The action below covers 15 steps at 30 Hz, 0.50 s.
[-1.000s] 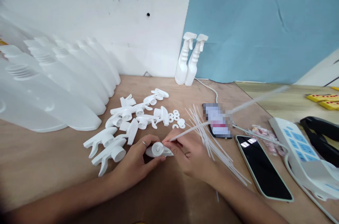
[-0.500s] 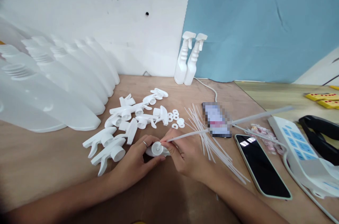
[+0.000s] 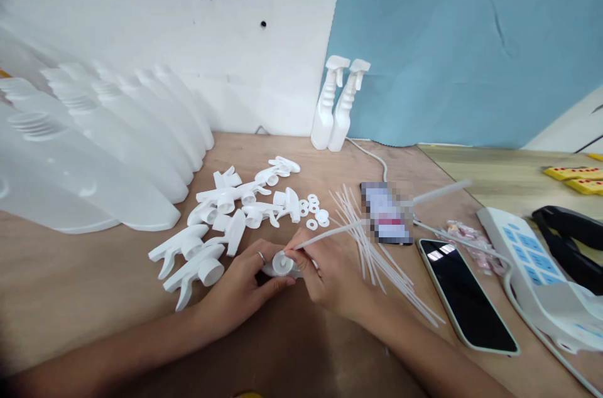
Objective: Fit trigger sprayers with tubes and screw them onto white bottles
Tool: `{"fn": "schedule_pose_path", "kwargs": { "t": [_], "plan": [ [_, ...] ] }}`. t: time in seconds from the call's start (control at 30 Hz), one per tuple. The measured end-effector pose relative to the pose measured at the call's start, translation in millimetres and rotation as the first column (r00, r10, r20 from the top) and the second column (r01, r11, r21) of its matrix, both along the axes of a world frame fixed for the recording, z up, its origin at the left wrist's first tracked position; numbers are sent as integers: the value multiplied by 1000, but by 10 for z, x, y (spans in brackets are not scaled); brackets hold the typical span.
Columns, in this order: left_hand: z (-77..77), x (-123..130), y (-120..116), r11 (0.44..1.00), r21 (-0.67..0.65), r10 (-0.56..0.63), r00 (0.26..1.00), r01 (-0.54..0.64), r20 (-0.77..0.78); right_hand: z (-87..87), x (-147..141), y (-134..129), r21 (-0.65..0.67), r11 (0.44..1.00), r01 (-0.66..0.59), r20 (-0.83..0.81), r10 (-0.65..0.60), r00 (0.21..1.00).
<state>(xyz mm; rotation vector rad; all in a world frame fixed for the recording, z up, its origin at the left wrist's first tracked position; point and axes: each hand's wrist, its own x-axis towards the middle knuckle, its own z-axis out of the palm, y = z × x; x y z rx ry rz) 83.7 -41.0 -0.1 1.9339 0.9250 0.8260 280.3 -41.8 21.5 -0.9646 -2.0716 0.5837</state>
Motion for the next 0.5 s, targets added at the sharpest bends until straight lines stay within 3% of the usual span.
{"fn": "schedule_pose_path", "kwargs": {
  "t": [0.3,0.5],
  "plan": [
    [7,43,11,997,-58,49,999,-50,-17,-62,15,56,-30,999,-18,44,19,999],
    [-4,69,28,990,-107,88,996,-90,-22,2,0,123,-37,999,20,62,-18,998]
  ]
}}
